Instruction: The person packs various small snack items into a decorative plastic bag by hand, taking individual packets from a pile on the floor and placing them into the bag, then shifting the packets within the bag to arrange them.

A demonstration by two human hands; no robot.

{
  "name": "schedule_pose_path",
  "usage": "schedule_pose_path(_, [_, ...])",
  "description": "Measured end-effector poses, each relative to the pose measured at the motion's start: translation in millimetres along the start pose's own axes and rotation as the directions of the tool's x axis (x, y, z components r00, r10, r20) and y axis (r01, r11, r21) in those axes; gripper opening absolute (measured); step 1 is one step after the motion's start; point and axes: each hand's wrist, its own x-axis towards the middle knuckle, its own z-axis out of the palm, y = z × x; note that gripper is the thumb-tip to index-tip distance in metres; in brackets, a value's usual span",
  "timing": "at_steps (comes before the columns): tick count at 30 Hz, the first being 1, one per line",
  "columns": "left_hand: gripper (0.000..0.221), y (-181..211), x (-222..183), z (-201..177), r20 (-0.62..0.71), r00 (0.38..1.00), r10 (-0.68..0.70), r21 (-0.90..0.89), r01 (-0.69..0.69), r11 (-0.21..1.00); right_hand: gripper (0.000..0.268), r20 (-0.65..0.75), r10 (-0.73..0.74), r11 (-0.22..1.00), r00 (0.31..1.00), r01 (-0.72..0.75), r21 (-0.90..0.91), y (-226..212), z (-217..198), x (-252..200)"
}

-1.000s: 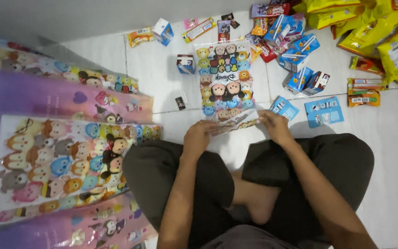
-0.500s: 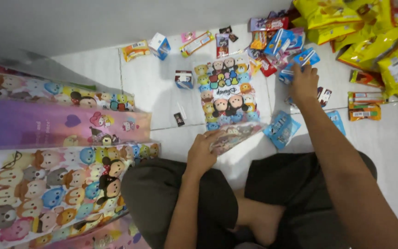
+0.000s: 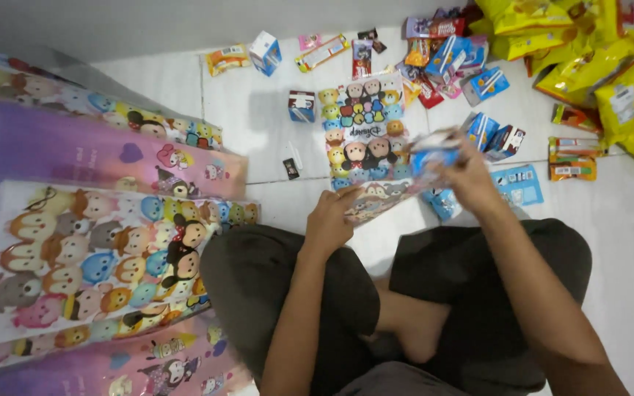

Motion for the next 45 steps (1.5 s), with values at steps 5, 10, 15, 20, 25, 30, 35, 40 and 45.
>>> schedule_pose_path(5, [0.048,-68,18,72,-0.028,0.992,-0.126,0.041,0.127,0.991,0.056,0.571,-0.228,0.419,0.789,0.609,-0.674,10,32,-22])
schedule_pose_path(10, [0.049,-9,-7,10,0.014,1.0,0.001,-0.085,0.001,0.996,0.05,0.599,-0.136,-0.133,0.789,0.584,-0.801,16,37,-38])
schedule_pose_path(15, [0.065,-22,-8,19,-0.04,0.999,0.022,-0.19,-0.029,0.981,0.045,0.527,0.037,-0.393,0.849,0.498,-0.773,36,32,-39])
schedule_pose_path(20, [0.054,-39,8,39,-0.067,0.996,0.055,-0.109,-0.062,0.992,0.023,0.553,-0.02,-0.481,0.833,0.477,-0.736,94,11,-35])
schedule_pose_path(25, [0.051,-20,-1,20,0.014,0.998,-0.055,-0.086,0.056,0.995,0.049,0.383,0.195,-0.288,0.903,0.426,-0.858,90,1,-31])
schedule_pose_path(30, [0.05,-14,2,19,0.045,0.991,-0.128,-0.09,0.132,0.987,0.039,0.276,0.233,0.209,0.933,0.229,-0.951,48,-7,0])
schedule_pose_path(35, [0.041,-13,3,16,0.016,0.994,-0.105,-0.118,0.106,0.987,0.042,0.233,-0.009,0.397,0.972,0.218,-0.892,94,-69,79])
schedule_pose_path(40, [0.038,-7,9,6,0.017,0.992,-0.124,-0.165,0.125,0.978,0.066,0.085,0.033,0.145,0.996,0.079,-0.986,154,-97,158])
schedule_pose_path(45, [0.042,-21,18,24,-0.056,0.994,-0.091,-0.238,0.075,0.968,0.064,-0.036,0.139,0.027,0.99,-0.04,-0.999,146,-79,184])
